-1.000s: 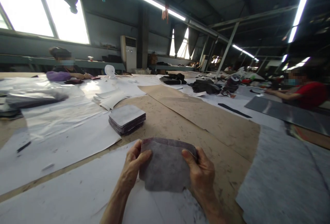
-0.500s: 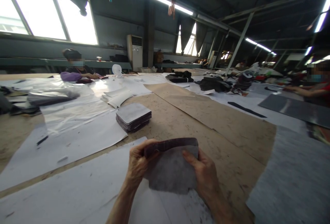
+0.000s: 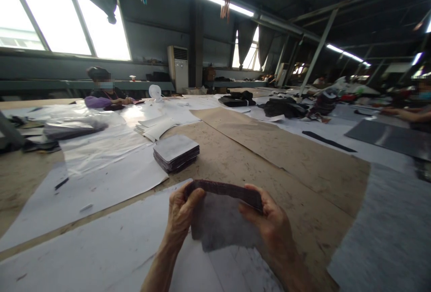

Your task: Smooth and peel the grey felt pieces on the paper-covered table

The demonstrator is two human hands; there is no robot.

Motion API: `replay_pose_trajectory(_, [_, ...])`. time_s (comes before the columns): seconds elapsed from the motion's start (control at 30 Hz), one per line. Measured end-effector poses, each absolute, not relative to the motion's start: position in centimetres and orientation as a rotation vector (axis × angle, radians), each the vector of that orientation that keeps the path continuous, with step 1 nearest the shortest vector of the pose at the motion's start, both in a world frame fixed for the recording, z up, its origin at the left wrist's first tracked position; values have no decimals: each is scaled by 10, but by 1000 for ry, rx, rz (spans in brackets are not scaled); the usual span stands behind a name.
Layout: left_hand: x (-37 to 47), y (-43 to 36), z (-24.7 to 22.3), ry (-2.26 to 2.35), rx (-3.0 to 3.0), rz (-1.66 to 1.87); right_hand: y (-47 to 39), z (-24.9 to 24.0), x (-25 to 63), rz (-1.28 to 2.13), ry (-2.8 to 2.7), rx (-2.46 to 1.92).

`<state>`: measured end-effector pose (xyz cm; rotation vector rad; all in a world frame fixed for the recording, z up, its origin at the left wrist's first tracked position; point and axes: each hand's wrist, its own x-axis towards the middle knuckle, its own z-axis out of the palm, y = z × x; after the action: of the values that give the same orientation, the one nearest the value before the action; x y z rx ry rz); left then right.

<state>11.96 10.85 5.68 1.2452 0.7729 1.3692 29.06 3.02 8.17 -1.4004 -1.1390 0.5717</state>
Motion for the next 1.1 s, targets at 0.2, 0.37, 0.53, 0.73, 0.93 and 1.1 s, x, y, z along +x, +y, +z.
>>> replay_pose_trajectory(0.2, [117,103,71,789,1261,1376,30,86,294,1096,-887,-1250])
replay_pose_trajectory(0.37, [120,106,63,689,1101,1298,26,84,291,268,-1336,-1315])
replay_pose_trajectory(0.53, [110,99,70,647,1188,1217,24,85,288,201,-1253,-1259])
replay_pose_trajectory(0.73, [106,79,90,846,1344,1135,30,84,282,839,-863,-992])
replay_pose_trajectory(0.93, [68,26,96,1173,1444,1336,21,79,252,867,-1120,-905])
replay_pose_trajectory(1.1, [36,-40,66,1378,1324,1719,-6,78,214,199,-1740,-381])
